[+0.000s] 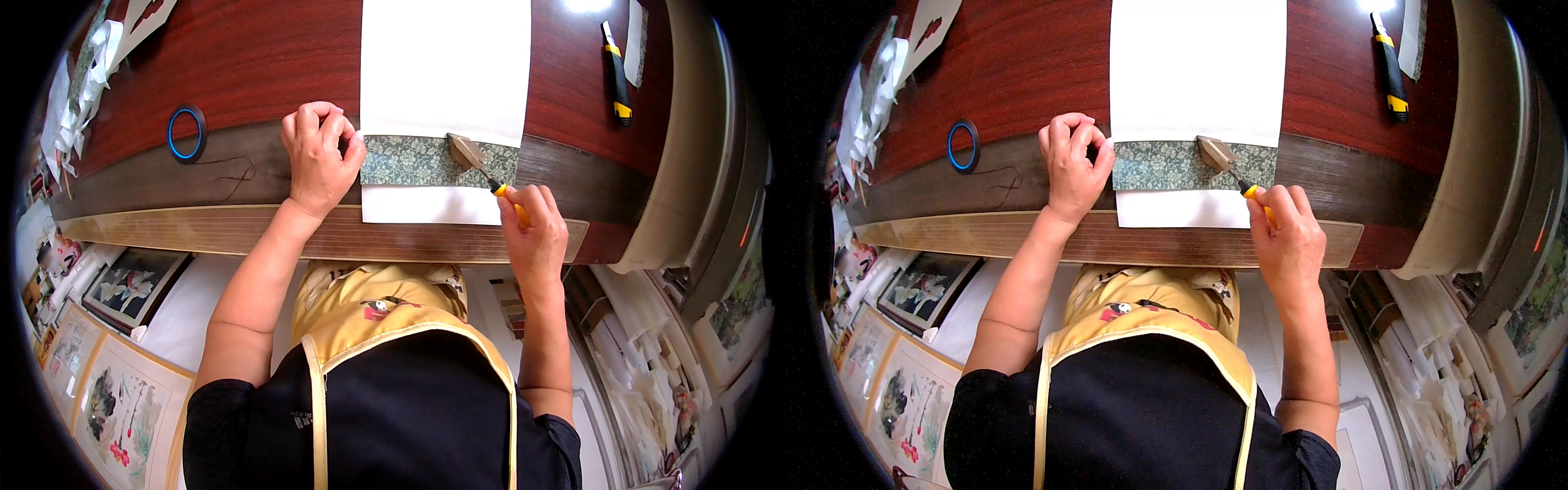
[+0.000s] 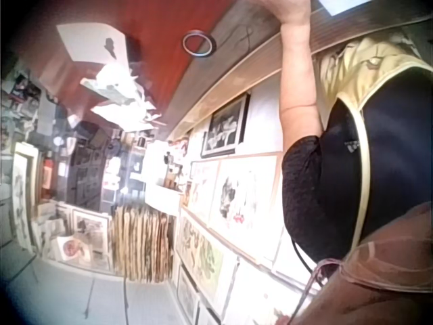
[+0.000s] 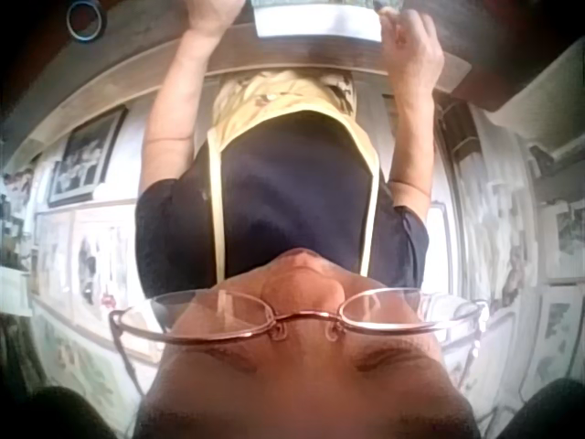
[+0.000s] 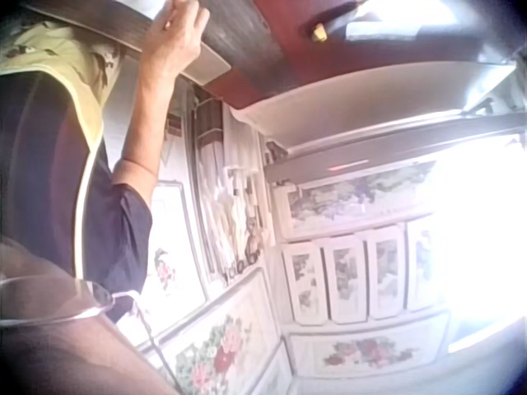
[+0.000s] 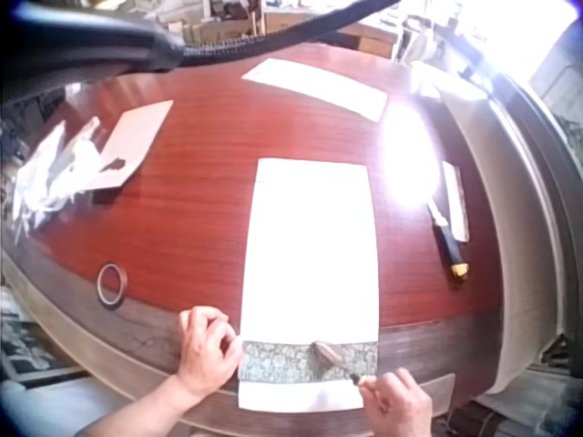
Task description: The person aligns a long wooden ruler on a white sheet of paper with patterned borders on a wooden table. They use a utility knife to trim the paper edges along the ruler. The person then uses a small spatula-like tool to press down the patterned borders onto the paper, smoothing them out.
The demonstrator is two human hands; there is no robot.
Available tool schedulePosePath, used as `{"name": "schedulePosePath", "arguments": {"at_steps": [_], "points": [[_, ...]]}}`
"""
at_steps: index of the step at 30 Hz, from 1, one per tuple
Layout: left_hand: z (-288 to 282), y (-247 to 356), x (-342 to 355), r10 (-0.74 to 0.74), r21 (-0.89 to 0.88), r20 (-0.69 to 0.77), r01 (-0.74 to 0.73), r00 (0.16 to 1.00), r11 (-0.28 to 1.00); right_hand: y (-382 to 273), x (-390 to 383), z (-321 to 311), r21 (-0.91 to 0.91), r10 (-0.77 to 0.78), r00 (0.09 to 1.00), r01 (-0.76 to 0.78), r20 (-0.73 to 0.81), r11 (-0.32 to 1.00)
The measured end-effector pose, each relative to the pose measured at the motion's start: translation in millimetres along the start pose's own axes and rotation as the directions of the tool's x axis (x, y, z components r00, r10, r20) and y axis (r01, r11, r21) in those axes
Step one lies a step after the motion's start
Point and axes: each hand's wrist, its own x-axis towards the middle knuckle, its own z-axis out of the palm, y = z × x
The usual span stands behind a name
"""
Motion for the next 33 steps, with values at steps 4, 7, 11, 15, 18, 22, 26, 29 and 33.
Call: {"name": "schedulePosePath", "arguments": {"at_steps": [4, 7, 11, 15, 18, 22, 26, 29, 33], "points": [[0, 1, 1, -0.003, -0.005, -0.003, 0.003, 1.000, 1.000, -13, 4, 6, 0.053, -0.006, 1.000, 0.005, 0.013, 0.999], [0, 1, 0, -0.003, -0.003, -0.006, 0.003, 1.000, 1.000, -23, 7, 12, 0.047, -0.026, 0.999, 0.024, 0.030, 0.999], [2, 0, 0, -0.011, -0.011, -0.011, 0.011, 1.000, 1.000, -40, 12, 23, 0.022, -0.069, 0.997, 0.069, 0.034, 0.997], [-1, -2, 1, 0.001, -0.034, -0.021, -0.002, 1.000, 0.999, -50, 13, 29, -0.029, -0.106, 0.994, 0.107, 0.041, 0.994], [-6, -9, 1, 0.011, -0.072, -0.013, -0.012, 1.000, 0.997, -50, 11, 29, -0.052, -0.105, 0.994, 0.107, 0.035, 0.993], [-11, -16, 1, 0.030, -0.067, -0.002, -0.030, 1.000, 0.997, -47, 10, 28, -0.027, -0.088, 0.996, 0.088, 0.030, 0.996], [-12, -17, 2, 0.035, -0.066, 0.010, -0.034, 0.999, 0.997, -46, 9, 30, -0.038, -0.090, 0.996, 0.090, 0.021, 0.995], [-13, -17, 2, 0.028, -0.065, 0.014, -0.027, 0.999, 0.998, -48, 10, 29, -0.042, -0.095, 0.995, 0.095, 0.019, 0.995], [-12, -18, 2, 0.025, -0.069, 0.007, -0.025, 1.000, 0.997, -49, 10, 29, -0.032, -0.087, 0.996, 0.088, 0.022, 0.996]]}}
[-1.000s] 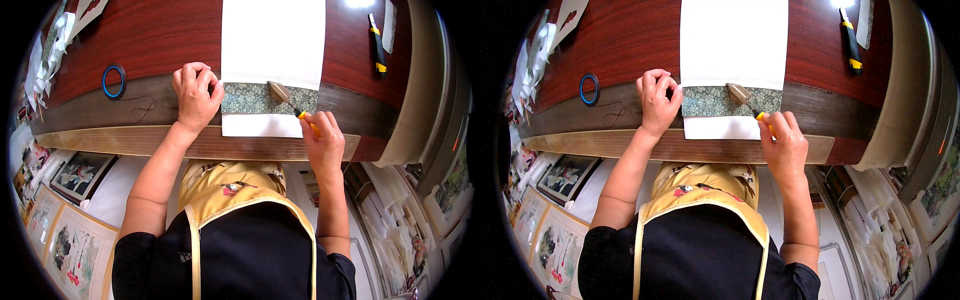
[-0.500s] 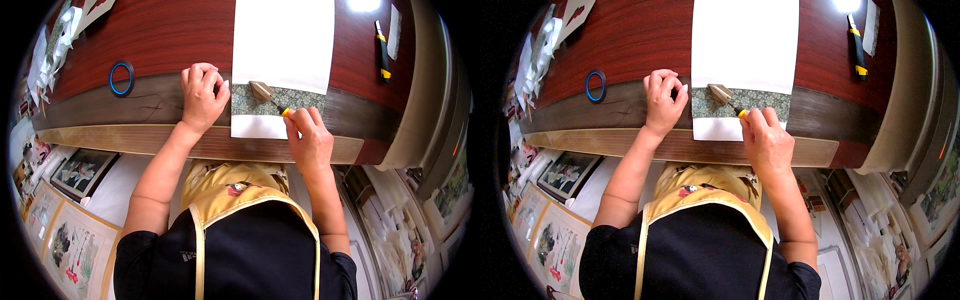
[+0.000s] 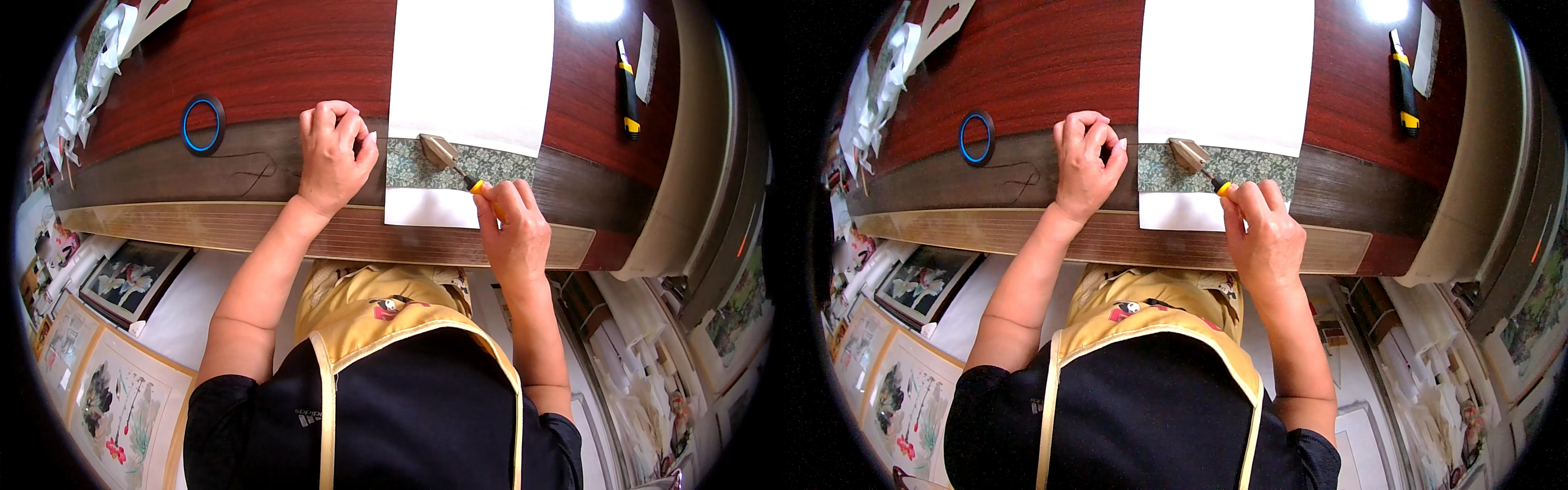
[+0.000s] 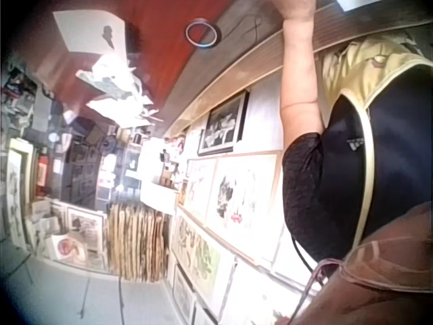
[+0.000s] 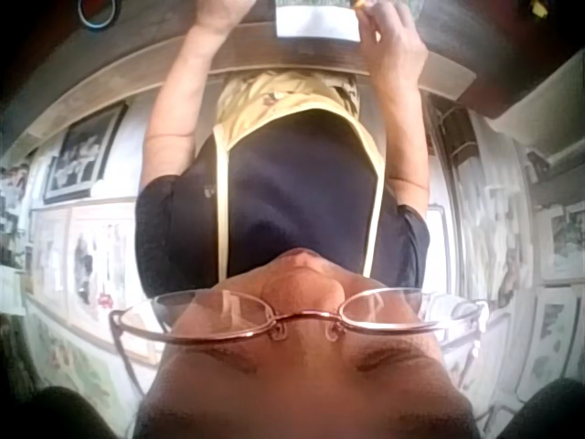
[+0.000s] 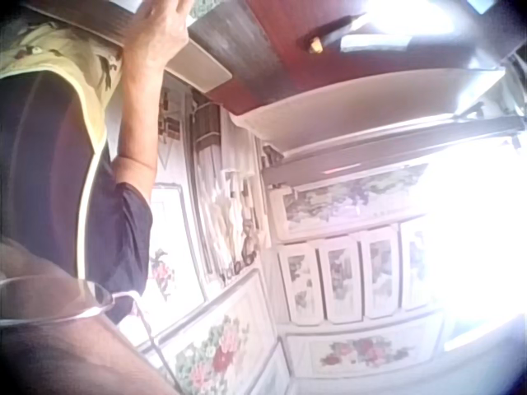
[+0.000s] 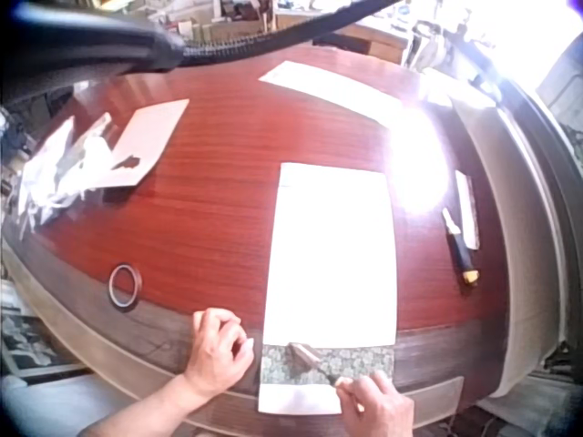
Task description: The person aligns a long wooden ruler on a white sheet of paper with patterned borders on a wooden table. They use a utility knife to trim the paper edges along the ruler. The person then uses a small spatula-like tool to press down the patterned borders onto the paper, smoothing them out.
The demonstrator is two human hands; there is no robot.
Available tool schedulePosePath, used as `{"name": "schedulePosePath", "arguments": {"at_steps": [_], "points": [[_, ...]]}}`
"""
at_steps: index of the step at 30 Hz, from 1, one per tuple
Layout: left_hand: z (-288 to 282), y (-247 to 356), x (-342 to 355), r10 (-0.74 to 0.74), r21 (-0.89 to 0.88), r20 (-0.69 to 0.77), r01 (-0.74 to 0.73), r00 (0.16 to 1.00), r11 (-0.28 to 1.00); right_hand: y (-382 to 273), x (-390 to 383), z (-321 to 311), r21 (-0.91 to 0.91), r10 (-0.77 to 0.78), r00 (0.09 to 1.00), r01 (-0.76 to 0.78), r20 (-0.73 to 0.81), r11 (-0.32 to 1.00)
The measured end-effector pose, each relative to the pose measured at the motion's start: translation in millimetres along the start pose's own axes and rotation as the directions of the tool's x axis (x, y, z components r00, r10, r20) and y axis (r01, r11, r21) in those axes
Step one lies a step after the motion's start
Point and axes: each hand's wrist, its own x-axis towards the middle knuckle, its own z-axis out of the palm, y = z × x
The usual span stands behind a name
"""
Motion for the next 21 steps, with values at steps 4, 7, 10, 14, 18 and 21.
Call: {"name": "schedulePosePath", "arguments": {"at_steps": [4, 7, 10, 14, 18, 21], "points": [[0, 0, -1, 0.004, -0.001, -0.004, -0.004, 1.000, 1.000, -3, 2, 3, 0.041, -0.010, 1.000, 0.010, -0.009, 0.999], [1, -1, -1, 0.004, -0.010, -0.001, -0.004, 1.000, 1.000, -9, 3, 6, 0.059, -0.016, 1.000, 0.016, -0.001, 0.998], [1, -1, -1, 0.002, -0.013, -0.003, -0.002, 1.000, 1.000, -14, 4, 9, 0.055, -0.029, 0.999, 0.028, 0.013, 0.998], [1, -1, -1, 0.009, -0.014, -0.016, -0.009, 1.000, 1.000, -20, 6, 11, 0.062, -0.033, 0.999, 0.032, 0.022, 0.998], [1, -2, -1, 0.005, -0.016, -0.010, -0.005, 1.000, 1.000, -22, 7, 12, 0.060, -0.046, 0.999, 0.044, 0.024, 0.997], [1, -2, -1, 0.004, -0.017, -0.011, -0.004, 1.000, 1.000, -22, 7, 13, 0.059, -0.049, 0.999, 0.048, 0.020, 0.997]]}}
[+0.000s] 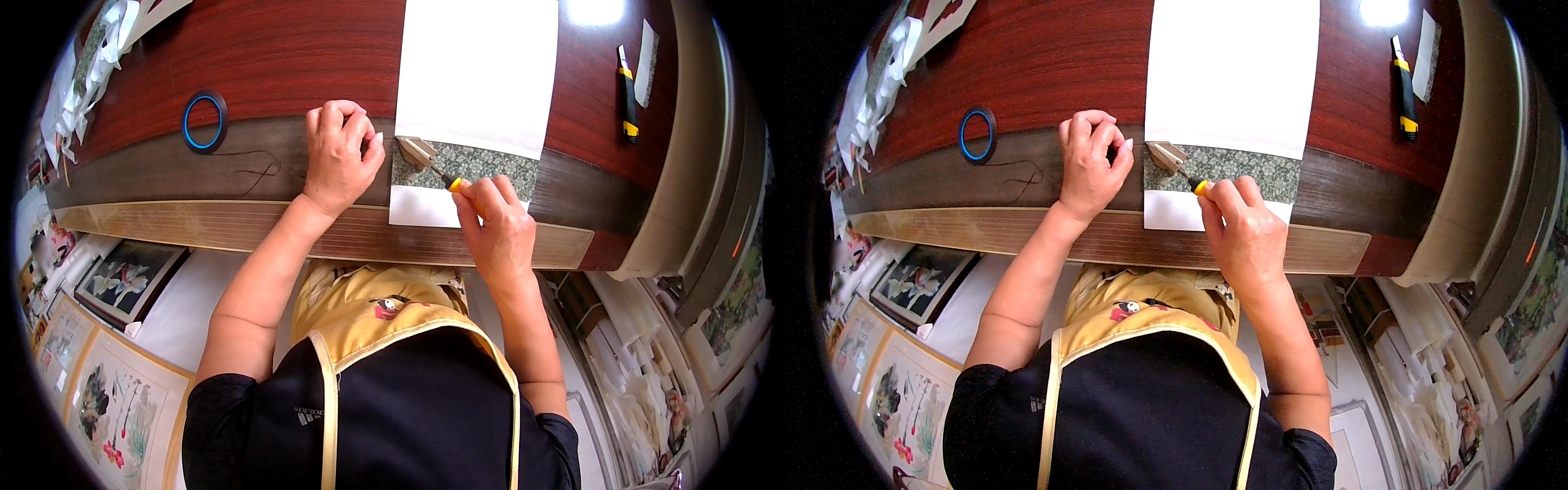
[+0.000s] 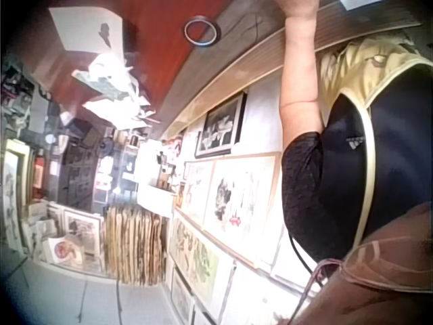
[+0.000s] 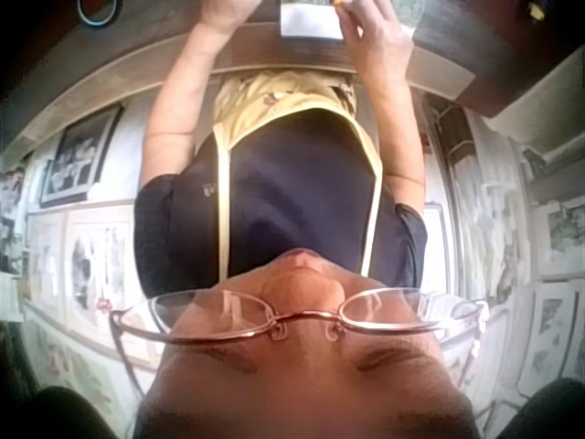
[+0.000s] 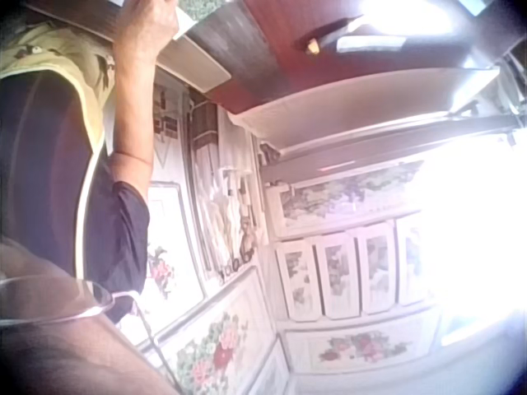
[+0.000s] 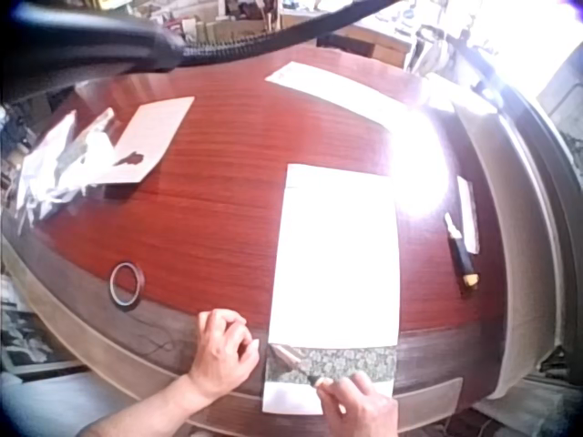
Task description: The person aligns a long wooden ruler on a white sheet of paper with patterned borders on a wooden table. They use a utility knife to trim the paper edges along the ruler. The person then uses a small spatula-like tool to press down the patterned borders onto the paper, smoothing them out.
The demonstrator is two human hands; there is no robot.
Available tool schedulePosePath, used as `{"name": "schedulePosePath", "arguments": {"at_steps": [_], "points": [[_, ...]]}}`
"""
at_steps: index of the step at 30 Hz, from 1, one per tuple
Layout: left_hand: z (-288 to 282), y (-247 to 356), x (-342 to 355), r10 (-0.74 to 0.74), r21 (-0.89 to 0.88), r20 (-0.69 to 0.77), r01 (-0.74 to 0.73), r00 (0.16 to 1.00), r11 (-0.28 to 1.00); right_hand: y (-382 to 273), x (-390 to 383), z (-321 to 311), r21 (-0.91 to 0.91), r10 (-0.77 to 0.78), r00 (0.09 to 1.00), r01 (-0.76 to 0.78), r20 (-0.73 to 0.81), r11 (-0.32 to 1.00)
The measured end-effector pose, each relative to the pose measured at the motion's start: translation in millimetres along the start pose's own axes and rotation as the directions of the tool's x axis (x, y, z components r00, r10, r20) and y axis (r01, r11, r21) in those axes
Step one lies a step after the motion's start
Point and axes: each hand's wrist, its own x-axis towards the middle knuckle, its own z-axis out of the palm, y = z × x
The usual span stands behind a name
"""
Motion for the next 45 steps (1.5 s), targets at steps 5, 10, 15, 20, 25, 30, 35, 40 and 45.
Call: {"name": "schedulePosePath", "arguments": {"at_steps": [5, 10, 15, 20, 25, 30, 35, 40, 45], "points": [[0, -1, 0, 0.000, -0.009, 0.000, 0.000, 1.000, 1.000, -2, 0, 1, 0.018, 0.001, 1.000, -0.001, -0.014, 1.000], [-4, -2, -1, 0.020, -0.039, 0.018, -0.019, 1.000, 0.999, -7, -3, 2, -0.033, 0.012, 1.000, -0.013, -0.013, 0.999], [-21, -1, -11, 0.238, -0.147, 0.095, -0.223, 0.967, 0.964, -21, -9, 6, -0.147, -0.003, 0.999, -0.003, -0.039, 0.989], [-51, -41, -21, 0.173, 0.181, -0.007, -0.169, 0.985, 0.969, -13, -19, 11, -0.135, 0.077, 0.993, -0.089, -0.095, 0.987], [-94, -175, -15, 0.072, 0.419, -0.144, -0.005, 0.987, 0.908, 33, -43, -6, -0.075, 0.192, 0.945, -0.219, -0.264, 0.973], [-163, -260, 37, 0.198, 0.519, -0.025, -0.157, 0.980, 0.840, 90, -74, -43, 0.033, 0.395, 0.833, -0.416, -0.388, 0.909], [-235, -271, 100, 0.031, 0.829, 0.039, -0.050, 0.999, 0.557, 130, -104, -68, 0.208, 0.478, 0.663, -0.446, -0.577, 0.870], [-241, -205, 148, -0.254, 0.925, -0.123, 0.203, 0.959, 0.321, 172, -113, -88, 0.200, 0.504, 0.615, -0.495, -0.607, 0.845], [-227, -147, 175, 0.073, 0.910, -0.158, 0.116, 0.985, 0.398, 227, -117, -96, 0.174, 0.428, 0.673, -0.413, -0.603, 0.894]]}}
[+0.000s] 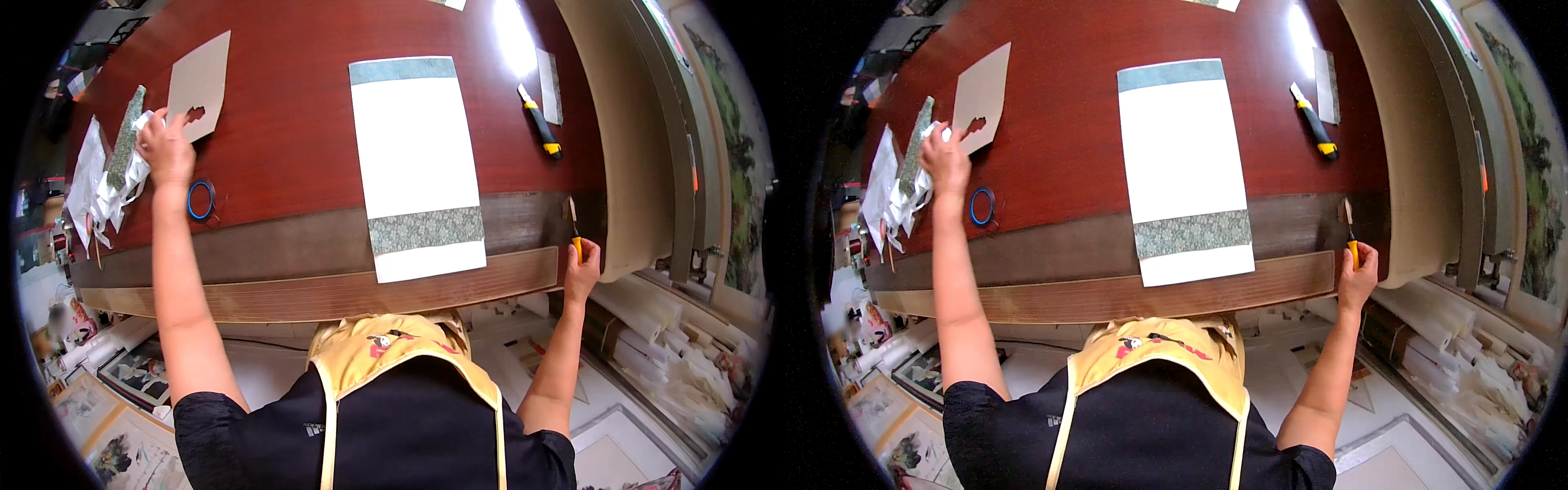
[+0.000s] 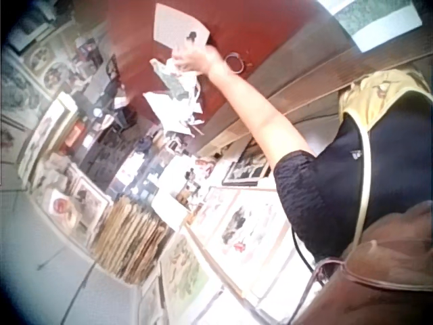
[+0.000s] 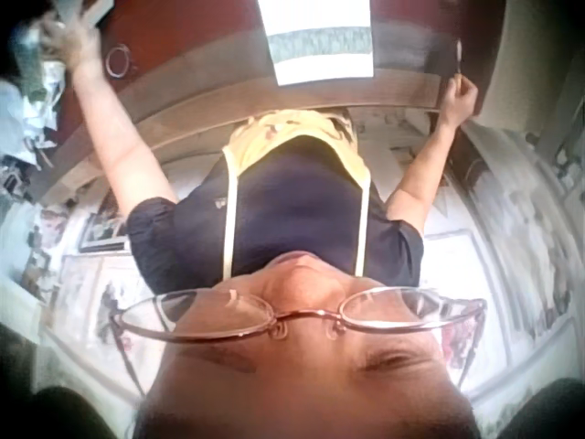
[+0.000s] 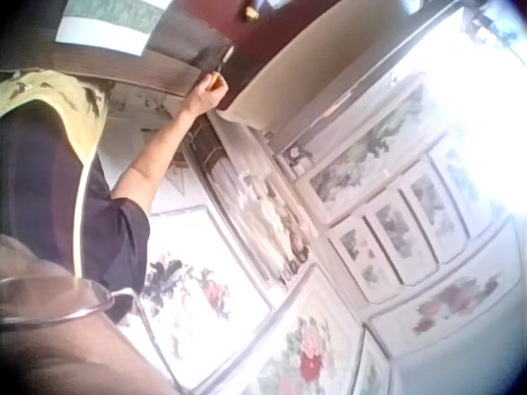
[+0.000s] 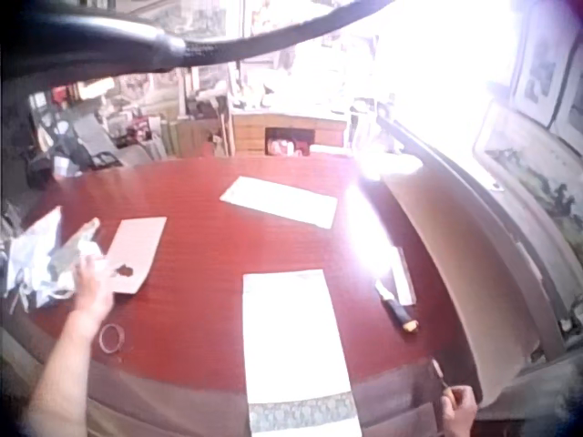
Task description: The person aligns a long wooden ruler on a white sheet of paper with patterned borders on a wooden table. They use a utility knife to trim the paper edges along the ruler. The person then uses a small spatula-like tool to press down the patterned borders onto the paper, smoothing them out.
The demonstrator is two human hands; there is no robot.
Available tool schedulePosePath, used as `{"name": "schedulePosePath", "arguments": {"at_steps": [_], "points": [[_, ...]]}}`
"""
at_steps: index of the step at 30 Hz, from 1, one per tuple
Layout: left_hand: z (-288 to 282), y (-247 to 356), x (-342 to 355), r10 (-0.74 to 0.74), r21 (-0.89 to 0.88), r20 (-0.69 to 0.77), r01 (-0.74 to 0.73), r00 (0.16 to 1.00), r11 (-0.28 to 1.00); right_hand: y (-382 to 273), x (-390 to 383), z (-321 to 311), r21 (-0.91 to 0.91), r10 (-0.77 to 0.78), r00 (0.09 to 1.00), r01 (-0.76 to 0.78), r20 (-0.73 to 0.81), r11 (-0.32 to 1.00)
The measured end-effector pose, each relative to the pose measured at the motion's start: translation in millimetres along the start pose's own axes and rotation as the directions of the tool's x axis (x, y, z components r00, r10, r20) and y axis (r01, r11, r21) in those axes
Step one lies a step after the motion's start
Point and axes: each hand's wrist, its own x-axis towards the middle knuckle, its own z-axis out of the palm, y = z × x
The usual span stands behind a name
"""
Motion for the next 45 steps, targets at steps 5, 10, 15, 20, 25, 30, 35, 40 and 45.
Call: {"name": "schedulePosePath", "arguments": {"at_steps": [5, 10, 15, 20, 25, 30, 35, 40, 45], "points": [[-85, 182, -31, 0.263, -0.638, -0.146, -0.294, 0.954, 0.712, 50, 11, 2, -0.039, 0.043, 0.994, -0.047, -0.105, 0.998], [-117, 258, -126, 0.333, -0.777, 0.029, -0.188, 0.942, 0.601, 66, 25, 20, 0.048, 0.037, 0.999, -0.036, -0.023, 0.998], [-70, 177, -153, -0.137, -0.592, 0.253, 0.265, 0.958, 0.761, 96, 7, 12, -0.037, 0.038, 0.999, -0.037, 0.025, 0.999], [19, 60, -173, -0.504, -0.191, 0.576, 0.705, 0.644, 0.683, 84, 8, 16, -0.152, 0.054, 0.997, -0.044, 0.063, 0.987], [92, 34, -148, -0.342, -0.233, 0.560, 0.540, 0.755, 0.809, 107, 12, 22, -0.057, 0.114, 0.992, -0.111, 0.048, 0.992], [124, 4, -120, -0.437, -0.116, 0.051, 0.440, 0.898, 0.890, 84, 17, 32, -0.031, 0.049, 0.998, -0.048, 0.032, 0.998], [-12, 183, -70, -0.042, -0.693, -0.191, -0.105, 0.981, 0.713, 77, 6, 12, -0.328, 0.153, 0.988, -0.136, 0.026, 0.935], [-85, 340, -107, 0.400, -0.833, 0.211, -0.050, 0.892, 0.550, 17, 1, 10, -0.581, 0.153, 0.988, -0.141, -0.029, 0.801], [-117, 382, -100, 0.573, -0.767, 0.265, -0.191, 0.776, 0.613, 26, -16, -6, -0.457, -0.044, 0.985, -0.039, -0.168, 0.889]]}}
